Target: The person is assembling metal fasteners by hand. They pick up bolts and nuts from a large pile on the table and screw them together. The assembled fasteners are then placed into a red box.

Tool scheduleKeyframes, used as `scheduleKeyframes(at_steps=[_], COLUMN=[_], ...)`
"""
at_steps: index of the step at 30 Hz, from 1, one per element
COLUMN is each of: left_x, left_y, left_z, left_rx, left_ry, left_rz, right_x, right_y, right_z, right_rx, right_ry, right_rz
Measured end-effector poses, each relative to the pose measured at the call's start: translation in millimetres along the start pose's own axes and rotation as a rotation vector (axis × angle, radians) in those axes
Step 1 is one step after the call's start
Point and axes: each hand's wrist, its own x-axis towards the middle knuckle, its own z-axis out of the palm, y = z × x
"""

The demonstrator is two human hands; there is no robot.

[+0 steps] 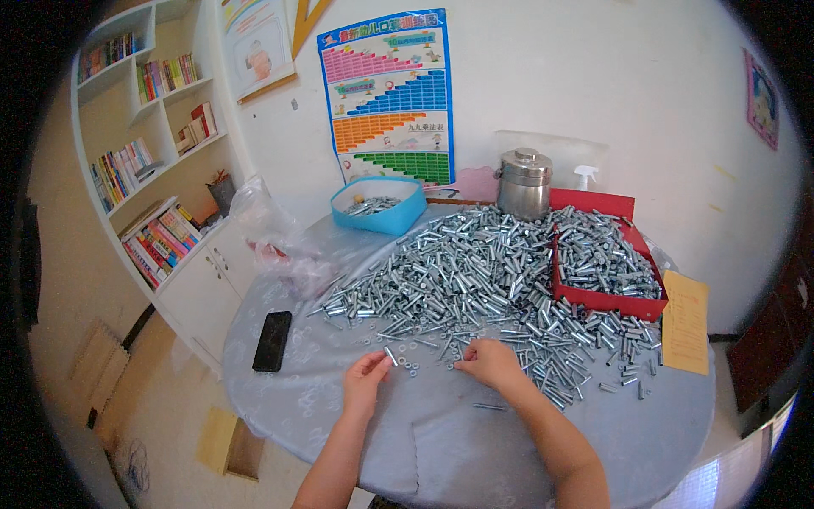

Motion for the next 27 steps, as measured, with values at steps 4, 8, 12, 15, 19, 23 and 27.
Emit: scheduleKeyframes(at_steps=[4, 8, 12, 15, 19, 23, 27], left_x=[1, -2, -2, -10, -11, -20, -21], left_y=[-5, -1, -5, -2, -14, -2, 4], left_z=[-1, 1, 2, 9, 9, 16, 19], left_rx=[-0.346, -0.382, -0.249, -0.06, 0.187, 0.384, 0.414], left_ry=[-0.169, -0.219, -0.25, -0.2, -0.228, -0.244, -0.271], left_rz=[-0.148, -0.17, -0.114, -0.026, 0.168, 0.249, 0.317], right_x=[-3, -1, 1, 1, -1, -9, -12], right_y=[1, 8, 12, 11, -1, -17, -21], right_z=[-1, 0, -4, -9, -12, -12, -7], right_rx=[0.01, -0.021, 0.127, 0.218, 0.568, 0.937, 1.011], right_ry=[0.004, 0.069, 0.226, 0.32, 0.219, -0.021, -0.127], right_rz=[0.052, 0.041, 0.011, -0.147, -0.228, -0.238, -0.267])
